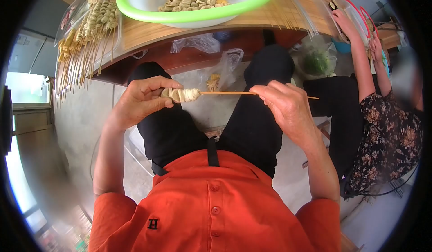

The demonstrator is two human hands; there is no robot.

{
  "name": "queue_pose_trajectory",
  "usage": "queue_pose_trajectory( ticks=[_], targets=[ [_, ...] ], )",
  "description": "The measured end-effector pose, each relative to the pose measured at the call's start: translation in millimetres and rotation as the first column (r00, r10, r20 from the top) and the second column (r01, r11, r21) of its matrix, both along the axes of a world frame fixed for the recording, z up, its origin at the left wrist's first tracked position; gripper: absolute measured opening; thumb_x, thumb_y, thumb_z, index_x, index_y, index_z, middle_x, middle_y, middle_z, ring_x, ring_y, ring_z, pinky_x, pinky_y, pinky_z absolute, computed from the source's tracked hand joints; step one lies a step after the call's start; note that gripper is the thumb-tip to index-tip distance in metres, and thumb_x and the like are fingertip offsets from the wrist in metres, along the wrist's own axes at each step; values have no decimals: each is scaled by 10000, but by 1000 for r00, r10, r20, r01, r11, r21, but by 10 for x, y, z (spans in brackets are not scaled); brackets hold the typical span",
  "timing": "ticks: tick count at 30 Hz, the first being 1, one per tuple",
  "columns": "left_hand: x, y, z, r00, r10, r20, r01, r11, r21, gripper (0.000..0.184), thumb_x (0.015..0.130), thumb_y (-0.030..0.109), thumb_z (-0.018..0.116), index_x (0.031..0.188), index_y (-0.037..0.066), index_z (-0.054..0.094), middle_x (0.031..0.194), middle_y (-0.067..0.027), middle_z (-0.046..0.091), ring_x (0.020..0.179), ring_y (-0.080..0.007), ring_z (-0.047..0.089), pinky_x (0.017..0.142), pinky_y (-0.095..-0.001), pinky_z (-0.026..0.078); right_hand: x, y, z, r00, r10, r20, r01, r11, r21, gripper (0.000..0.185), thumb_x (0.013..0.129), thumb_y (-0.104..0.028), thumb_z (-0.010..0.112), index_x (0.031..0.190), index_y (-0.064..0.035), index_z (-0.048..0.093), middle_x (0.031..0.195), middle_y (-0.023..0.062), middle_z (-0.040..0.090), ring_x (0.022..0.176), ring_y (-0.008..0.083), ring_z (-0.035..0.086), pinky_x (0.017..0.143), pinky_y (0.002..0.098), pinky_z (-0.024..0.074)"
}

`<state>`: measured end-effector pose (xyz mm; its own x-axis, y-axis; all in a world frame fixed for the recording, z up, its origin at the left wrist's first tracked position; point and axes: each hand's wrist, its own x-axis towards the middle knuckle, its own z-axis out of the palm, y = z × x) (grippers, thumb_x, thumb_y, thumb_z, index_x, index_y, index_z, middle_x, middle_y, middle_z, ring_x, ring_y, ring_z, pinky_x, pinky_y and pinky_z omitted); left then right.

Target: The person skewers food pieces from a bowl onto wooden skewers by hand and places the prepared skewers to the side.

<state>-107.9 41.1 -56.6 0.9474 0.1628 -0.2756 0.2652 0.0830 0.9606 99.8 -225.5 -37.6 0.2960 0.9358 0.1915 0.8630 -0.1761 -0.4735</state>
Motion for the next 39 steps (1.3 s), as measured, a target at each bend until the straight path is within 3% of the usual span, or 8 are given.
queue_pose_trajectory(
  ticks=[8, 21, 24, 26, 27, 29, 36, 39],
  targets=[
    [27, -70, 85, 989, -107, -100, 132, 946, 296, 364, 901, -57, 589, 1263, -25, 588, 1028, -73, 691, 930, -110, 659, 847, -241, 524, -44, 11, -22, 1000, -15, 19, 14, 998, 63, 244, 752, 38, 653, 980, -44, 679, 697, 75, 548, 605, 240, 548, 561, 351, 427],
    [130, -42, 109, 967, -216, -138, 254, 884, 392, 318, 923, -8, 581, 1239, -15, 610, 959, -77, 708, 875, -105, 672, 819, -236, 543, -88, 95, 23, 988, 19, 155, -22, 1000, 21, 221, 755, 27, 677, 962, -47, 683, 706, 74, 533, 590, 254, 507, 547, 358, 417],
    [133, -12, 55, 976, -154, -151, 190, 944, 269, 411, 906, -36, 595, 1313, -10, 548, 1038, -81, 682, 909, -124, 666, 803, -244, 551, -109, 46, -89, 1000, -19, -23, 20, 999, 45, 220, 780, 34, 649, 988, -31, 679, 735, 84, 564, 635, 237, 563, 586, 326, 462],
    [155, -25, 101, 999, -2, 53, 1, 1000, 15, 529, 873, -63, 627, 1376, -8, 470, 1147, -98, 635, 930, -154, 662, 772, -250, 559, -119, -10, -125, 939, -86, -332, 98, 995, 22, 188, 855, 20, 602, 1030, -4, 669, 769, 88, 599, 671, 193, 595, 627, 294, 488],
    [162, -24, 131, 998, -2, 59, 1, 1000, 17, 529, 873, -63, 627, 1376, -8, 470, 1147, -98, 635, 930, -154, 662, 772, -250, 559, -129, -23, -113, 941, -85, -327, 98, 995, 25, 188, 855, 20, 602, 1030, -4, 669, 769, 88, 599, 671, 193, 595, 627, 294, 488],
    [174, -23, 183, 997, 51, 55, -48, 997, -64, 589, 846, -64, 661, 1388, -10, 436, 1196, -110, 598, 935, -178, 663, 736, -252, 561, -142, -42, -86, 819, -153, -552, 155, 987, -44, 184, 932, -14, 553, 1082, 18, 654, 789, 72, 617, 688, 146, 585, 647, 283, 494],
    [242, -113, -101, 941, 304, 151, -239, 910, -339, 421, 878, 16, 668, 1277, -36, 544, 1057, -84, 648, 848, -154, 668, 664, -247, 520, -204, -122, -150, 634, -211, -744, 175, 976, -127, 213, 988, -110, 529, 1116, -5, 664, 714, 2, 547, 564, 34, 407, 489, 191, 329],
    [253, -167, -143, 897, 396, 195, -308, 878, -367, 381, 889, 53, 670, 1251, -28, 578, 1011, -77, 665, 829, -140, 659, 664, -246, 509, -215, -127, -130, 663, -220, -716, 174, 975, -138, 204, 980, -85, 533, 1108, 7, 662, 737, 22, 578, 589, 56, 461, 526, 206, 389]
  ],
)
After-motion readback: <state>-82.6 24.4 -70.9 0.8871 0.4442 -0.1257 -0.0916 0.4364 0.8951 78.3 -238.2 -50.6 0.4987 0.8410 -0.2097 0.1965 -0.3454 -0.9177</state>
